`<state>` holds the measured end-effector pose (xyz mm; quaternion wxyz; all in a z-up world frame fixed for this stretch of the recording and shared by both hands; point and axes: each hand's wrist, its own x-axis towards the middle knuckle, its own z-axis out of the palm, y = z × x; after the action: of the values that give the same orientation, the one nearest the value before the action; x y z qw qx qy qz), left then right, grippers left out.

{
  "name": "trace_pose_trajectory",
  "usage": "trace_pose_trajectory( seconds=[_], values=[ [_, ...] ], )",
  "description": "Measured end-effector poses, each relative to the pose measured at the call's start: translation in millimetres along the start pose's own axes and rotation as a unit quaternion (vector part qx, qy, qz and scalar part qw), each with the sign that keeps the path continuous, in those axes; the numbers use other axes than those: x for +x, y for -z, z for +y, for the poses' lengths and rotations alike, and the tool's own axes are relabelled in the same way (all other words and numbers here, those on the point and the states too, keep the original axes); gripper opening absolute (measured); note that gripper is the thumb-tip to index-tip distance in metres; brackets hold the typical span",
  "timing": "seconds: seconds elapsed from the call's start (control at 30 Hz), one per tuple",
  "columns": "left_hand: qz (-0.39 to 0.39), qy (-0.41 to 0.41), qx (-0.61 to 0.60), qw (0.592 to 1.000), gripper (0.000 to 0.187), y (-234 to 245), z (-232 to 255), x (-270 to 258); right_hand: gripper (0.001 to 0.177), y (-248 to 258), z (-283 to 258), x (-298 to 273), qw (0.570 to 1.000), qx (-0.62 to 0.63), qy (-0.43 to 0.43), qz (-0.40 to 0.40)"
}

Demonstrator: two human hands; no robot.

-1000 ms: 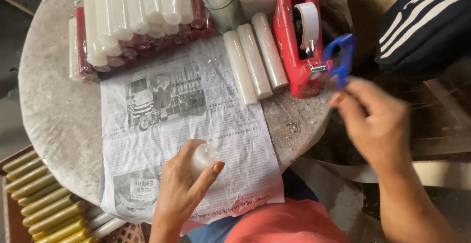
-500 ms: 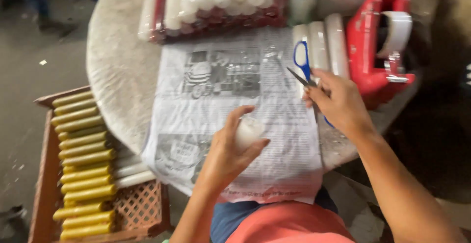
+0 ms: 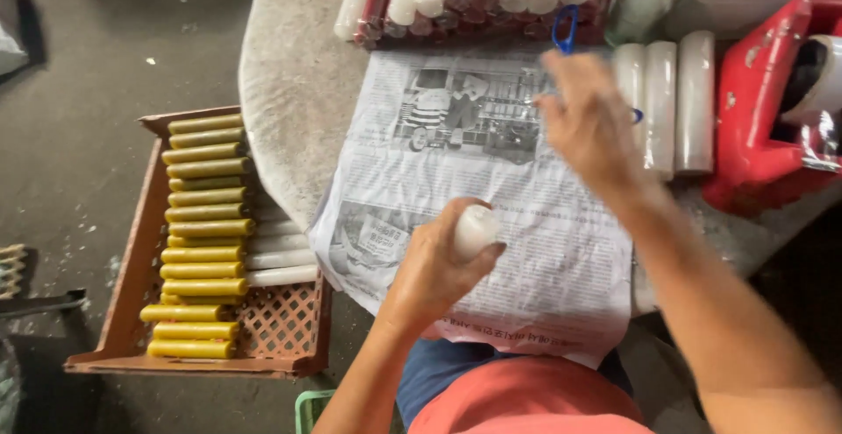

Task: The person picks up candles, trims the wicks using scissors, and wraps them individually in sheets of newspaper.

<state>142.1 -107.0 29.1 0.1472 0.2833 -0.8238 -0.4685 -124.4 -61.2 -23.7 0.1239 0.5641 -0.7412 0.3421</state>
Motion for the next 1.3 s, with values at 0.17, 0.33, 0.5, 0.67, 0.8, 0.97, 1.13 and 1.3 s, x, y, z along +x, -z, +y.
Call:
trace_pose_trajectory(
  seconds=[0.17, 0.33, 0.5, 0.67, 0.8, 0.97, 1.13, 1.3],
  values=[
    [0.091, -0.059, -0.080, 0.991, 0.052, 4, -3, 5, 0.041, -17, -76, -86, 0.985, 0.168, 0.027, -0.021],
    [0.110, -0.039, -0.055, 0.992, 0.047, 19, 17, 11, 0.061, -9, -62, -143, 0.993, -0.007, 0.062, -0.098],
    [0.065, -0.008, -0.109, 0.992, 0.049, 5, 11, 15, 0.060, 59, 4, -201, 0.988, -0.126, -0.032, -0.079],
    [0.187, -0.045, -0.333, 0.923, 0.052, 16, 7, 34, 0.047, 133, 52, -327, 0.959, -0.154, -0.238, -0.028],
    [0.273, -0.068, -0.549, 0.787, 0.047, 29, -4, 63, 0.027, 160, 33, -308, 0.946, -0.145, -0.277, 0.083],
    [0.310, 0.108, -0.604, 0.726, 0.039, -18, -79, 99, 0.015, 112, -22, -176, 0.994, -0.053, -0.073, 0.055],
    [0.304, 0.172, -0.332, 0.876, 0.078, 7, -55, 53, 0.034, 42, -51, -113, 0.999, 0.041, 0.027, -0.019],
    [0.299, 0.025, 0.258, 0.918, 0.048, 8, -115, 30, 0.035, 21, -33, -114, 0.995, -0.011, 0.028, -0.097]
  ],
)
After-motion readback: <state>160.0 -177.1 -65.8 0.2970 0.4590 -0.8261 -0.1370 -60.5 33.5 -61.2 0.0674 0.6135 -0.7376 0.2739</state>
